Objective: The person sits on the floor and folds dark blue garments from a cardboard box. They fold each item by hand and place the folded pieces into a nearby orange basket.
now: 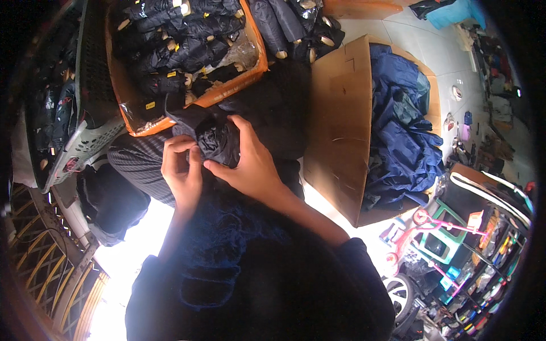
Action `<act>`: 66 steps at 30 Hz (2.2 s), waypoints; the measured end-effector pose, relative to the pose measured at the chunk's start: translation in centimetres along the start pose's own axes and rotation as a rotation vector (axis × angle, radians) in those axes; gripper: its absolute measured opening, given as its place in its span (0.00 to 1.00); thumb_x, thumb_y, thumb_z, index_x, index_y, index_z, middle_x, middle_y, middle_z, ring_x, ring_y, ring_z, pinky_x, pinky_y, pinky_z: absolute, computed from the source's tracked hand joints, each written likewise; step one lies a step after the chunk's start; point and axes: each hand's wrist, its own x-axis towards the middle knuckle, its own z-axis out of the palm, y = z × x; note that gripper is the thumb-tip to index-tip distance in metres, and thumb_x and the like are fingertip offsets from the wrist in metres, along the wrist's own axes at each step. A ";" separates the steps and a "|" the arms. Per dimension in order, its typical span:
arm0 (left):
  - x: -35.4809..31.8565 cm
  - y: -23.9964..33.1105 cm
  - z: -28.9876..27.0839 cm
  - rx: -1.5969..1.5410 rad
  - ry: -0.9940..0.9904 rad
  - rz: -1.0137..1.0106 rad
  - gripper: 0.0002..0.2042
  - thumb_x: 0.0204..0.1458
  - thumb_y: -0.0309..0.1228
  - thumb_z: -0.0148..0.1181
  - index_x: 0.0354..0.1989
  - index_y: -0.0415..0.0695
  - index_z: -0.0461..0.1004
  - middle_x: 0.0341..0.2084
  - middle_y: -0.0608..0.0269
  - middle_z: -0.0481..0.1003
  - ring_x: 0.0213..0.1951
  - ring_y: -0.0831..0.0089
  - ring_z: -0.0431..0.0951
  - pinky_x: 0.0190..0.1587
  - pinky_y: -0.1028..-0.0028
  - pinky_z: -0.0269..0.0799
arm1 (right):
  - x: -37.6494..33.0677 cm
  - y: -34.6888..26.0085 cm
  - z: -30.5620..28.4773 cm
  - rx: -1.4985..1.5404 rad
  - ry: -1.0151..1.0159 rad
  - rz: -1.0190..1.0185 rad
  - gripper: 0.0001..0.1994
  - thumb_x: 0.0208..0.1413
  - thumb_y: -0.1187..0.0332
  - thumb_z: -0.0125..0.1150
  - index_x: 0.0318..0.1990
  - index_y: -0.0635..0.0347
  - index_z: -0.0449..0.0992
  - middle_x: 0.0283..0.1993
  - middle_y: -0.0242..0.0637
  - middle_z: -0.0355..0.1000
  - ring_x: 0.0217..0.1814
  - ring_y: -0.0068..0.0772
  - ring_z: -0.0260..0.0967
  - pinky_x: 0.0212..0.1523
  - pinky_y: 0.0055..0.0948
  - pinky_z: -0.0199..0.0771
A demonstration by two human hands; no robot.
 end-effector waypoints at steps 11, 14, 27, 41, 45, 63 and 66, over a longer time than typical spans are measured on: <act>0.7 -1.4 -1.1 0.018 0.061 -0.066 0.03 0.51 0.18 0.61 0.33 0.35 0.74 0.32 0.57 0.75 0.33 0.71 0.77 0.37 0.75 0.73 | 0.1 3.0 -2.9 1.021 -0.581 0.258 0.37 0.46 0.54 0.67 0.62 0.63 0.63 0.64 0.41 0.60 0.64 0.36 0.60 0.64 0.32 0.57; 0.8 -0.9 -1.0 0.145 0.032 0.026 0.04 0.49 0.18 0.62 0.32 0.36 0.75 0.30 0.57 0.75 0.33 0.68 0.77 0.37 0.74 0.73 | 1.0 2.9 -2.6 0.558 -0.485 0.054 0.32 0.49 0.57 0.65 0.61 0.60 0.67 0.70 0.44 0.49 0.71 0.41 0.50 0.67 0.37 0.51; 0.4 0.4 -0.3 0.172 -0.029 0.072 0.04 0.48 0.17 0.61 0.32 0.35 0.75 0.29 0.56 0.76 0.32 0.68 0.77 0.39 0.74 0.71 | 1.0 2.8 -2.8 0.865 -0.457 0.108 0.44 0.47 0.49 0.62 0.67 0.66 0.55 0.65 0.43 0.61 0.66 0.34 0.60 0.66 0.31 0.53; 0.2 0.8 -0.5 0.221 -0.057 0.134 0.08 0.44 0.14 0.61 0.32 0.36 0.73 0.29 0.55 0.76 0.32 0.64 0.78 0.37 0.73 0.73 | 2.1 3.1 -2.6 0.446 -0.382 -0.019 0.38 0.45 0.56 0.68 0.61 0.70 0.63 0.66 0.46 0.57 0.67 0.38 0.56 0.65 0.32 0.54; -0.1 0.4 -0.7 0.228 -0.061 0.150 0.08 0.42 0.13 0.60 0.32 0.36 0.73 0.30 0.54 0.76 0.32 0.63 0.78 0.37 0.72 0.73 | 1.3 3.0 -1.2 0.268 -0.213 -0.106 0.35 0.42 0.62 0.72 0.57 0.70 0.67 0.62 0.47 0.61 0.65 0.42 0.60 0.63 0.33 0.58; -1.1 -0.8 0.6 -0.273 -0.075 -0.356 0.16 0.53 0.20 0.55 0.51 0.38 0.66 0.40 0.59 0.73 0.35 0.77 0.75 0.40 0.77 0.70 | 0.0 4.8 -0.4 0.471 -0.186 0.025 0.33 0.42 0.64 0.68 0.58 0.71 0.66 0.61 0.43 0.61 0.65 0.36 0.58 0.65 0.31 0.53; -1.2 -1.0 0.9 -0.265 0.033 -0.307 0.17 0.51 0.19 0.58 0.50 0.38 0.65 0.39 0.60 0.73 0.35 0.76 0.76 0.40 0.76 0.70 | 0.0 4.5 -0.5 0.516 -0.185 0.027 0.34 0.43 0.64 0.66 0.59 0.71 0.66 0.63 0.45 0.60 0.67 0.38 0.56 0.66 0.33 0.52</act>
